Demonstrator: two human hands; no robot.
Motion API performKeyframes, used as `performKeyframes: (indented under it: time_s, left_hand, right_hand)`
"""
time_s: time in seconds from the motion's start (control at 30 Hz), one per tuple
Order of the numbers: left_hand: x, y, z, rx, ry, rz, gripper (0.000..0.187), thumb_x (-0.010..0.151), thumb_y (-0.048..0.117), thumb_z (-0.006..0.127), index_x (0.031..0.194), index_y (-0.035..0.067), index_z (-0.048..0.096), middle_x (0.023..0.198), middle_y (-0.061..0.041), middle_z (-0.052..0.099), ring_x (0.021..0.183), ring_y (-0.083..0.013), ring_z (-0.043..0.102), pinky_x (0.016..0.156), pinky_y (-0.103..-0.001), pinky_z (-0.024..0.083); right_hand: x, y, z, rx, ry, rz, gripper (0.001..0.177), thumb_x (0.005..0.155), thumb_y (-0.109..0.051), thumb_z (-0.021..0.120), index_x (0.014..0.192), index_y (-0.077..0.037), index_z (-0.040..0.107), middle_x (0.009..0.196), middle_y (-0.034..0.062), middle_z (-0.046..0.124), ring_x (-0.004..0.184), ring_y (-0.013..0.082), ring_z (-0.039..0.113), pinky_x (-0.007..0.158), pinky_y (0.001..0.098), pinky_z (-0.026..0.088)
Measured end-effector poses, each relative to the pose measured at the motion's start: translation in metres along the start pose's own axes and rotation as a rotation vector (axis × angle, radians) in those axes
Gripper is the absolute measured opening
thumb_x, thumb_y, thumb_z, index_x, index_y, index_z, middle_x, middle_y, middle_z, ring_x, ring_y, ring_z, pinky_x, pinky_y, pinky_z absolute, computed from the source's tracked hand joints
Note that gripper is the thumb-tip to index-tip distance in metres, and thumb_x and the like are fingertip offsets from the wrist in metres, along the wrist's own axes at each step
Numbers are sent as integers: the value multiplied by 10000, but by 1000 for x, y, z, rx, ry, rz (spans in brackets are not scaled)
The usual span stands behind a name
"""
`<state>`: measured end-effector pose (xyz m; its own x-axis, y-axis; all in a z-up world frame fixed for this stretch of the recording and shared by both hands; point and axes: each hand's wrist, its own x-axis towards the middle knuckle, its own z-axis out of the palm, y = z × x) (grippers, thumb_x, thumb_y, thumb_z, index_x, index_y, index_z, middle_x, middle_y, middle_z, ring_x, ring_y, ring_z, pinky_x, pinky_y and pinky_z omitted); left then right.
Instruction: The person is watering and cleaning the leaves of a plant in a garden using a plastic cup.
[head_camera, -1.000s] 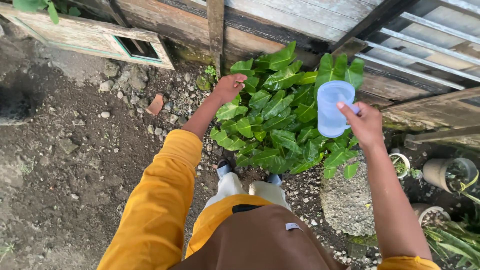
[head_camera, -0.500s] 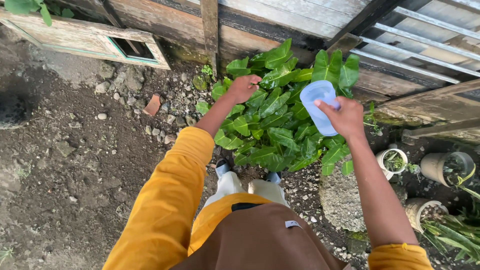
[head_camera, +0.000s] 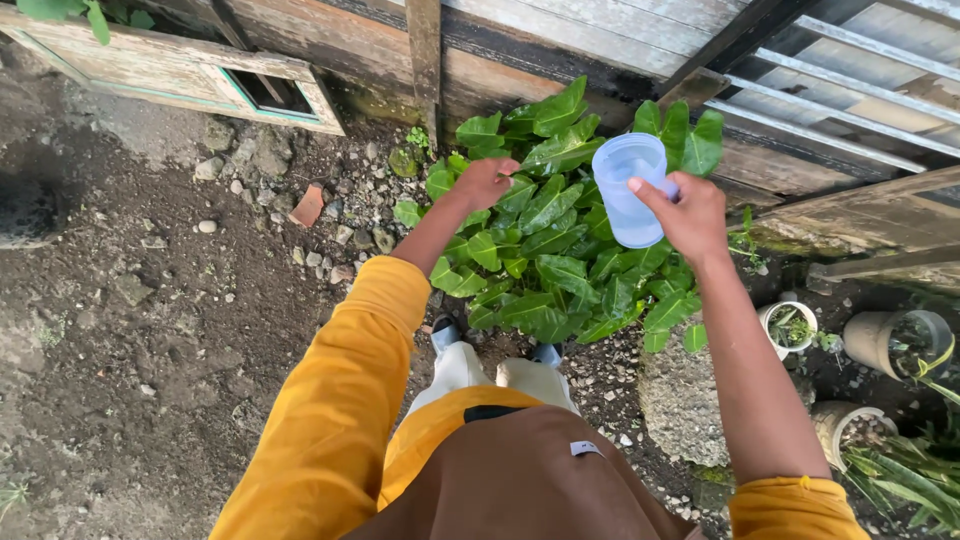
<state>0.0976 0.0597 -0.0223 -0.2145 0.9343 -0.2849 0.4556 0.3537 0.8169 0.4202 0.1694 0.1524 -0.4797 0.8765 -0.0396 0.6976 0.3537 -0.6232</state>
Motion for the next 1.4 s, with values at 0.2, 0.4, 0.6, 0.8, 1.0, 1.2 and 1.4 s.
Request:
performKeyframes:
  time_s: [0.2,0.4,0.6,0.8,1.0,1.2,1.4]
  left_hand:
    - [7,-31,9,-7,0,-26,379,980,212,628,1357,187,656,1309,-138,695,1176,-353,682,1029,-480,550]
    - [5,-13,10,12,-15,-38,384,972,200,588,1348,206,662,1305,-117,697,1171,-340,686,1023,-478,557]
    - [14,33,24,48,-62,16,381,967,204,587,1342,183,651,1325,-146,686,1189,-367,672,1043,-501,550]
    - [38,87,71,273,-114,183,492,1017,215,568,1504,206,493,1420,-167,599,1286,-403,600,1016,-523,569]
    - [53,177,118,720,-121,376,661,992,151,666,1583,176,370,1603,-140,380,1480,-370,364,1117,-507,502]
    - [112,190,187,1013,-112,577,557,1001,82,629,1528,169,475,1632,-85,381,1547,-328,225,1242,-521,294]
    - [173,136,216,1355,-78,377,514,1044,134,536,1535,274,478,1540,-63,539,1497,-299,319,1243,-650,53]
  right_hand:
    - [-29,13,-14,224,-5,77,481,966,-449,851,709,-125,605,553,34,532,580,116,470,548,284,387]
    - [-56,54,-35,102,-30,173,505,955,-538,832,721,-135,636,570,51,571,575,167,517,569,325,406]
    - [-80,75,-65,34,34,231,536,952,-520,839,709,-92,627,546,84,525,560,201,505,561,343,387]
    - [-89,116,-86,25,61,314,538,937,-565,835,731,-105,644,550,96,540,567,229,534,577,354,406]
    - [-94,131,-108,47,57,315,549,922,-552,835,727,-87,616,572,100,534,595,228,542,604,354,424]
    - [-86,147,-126,49,39,306,538,907,-526,829,730,-68,607,587,131,552,613,267,566,628,408,442]
    - [-73,174,-139,88,34,266,504,900,-486,847,703,-85,612,550,107,533,559,228,529,583,366,426]
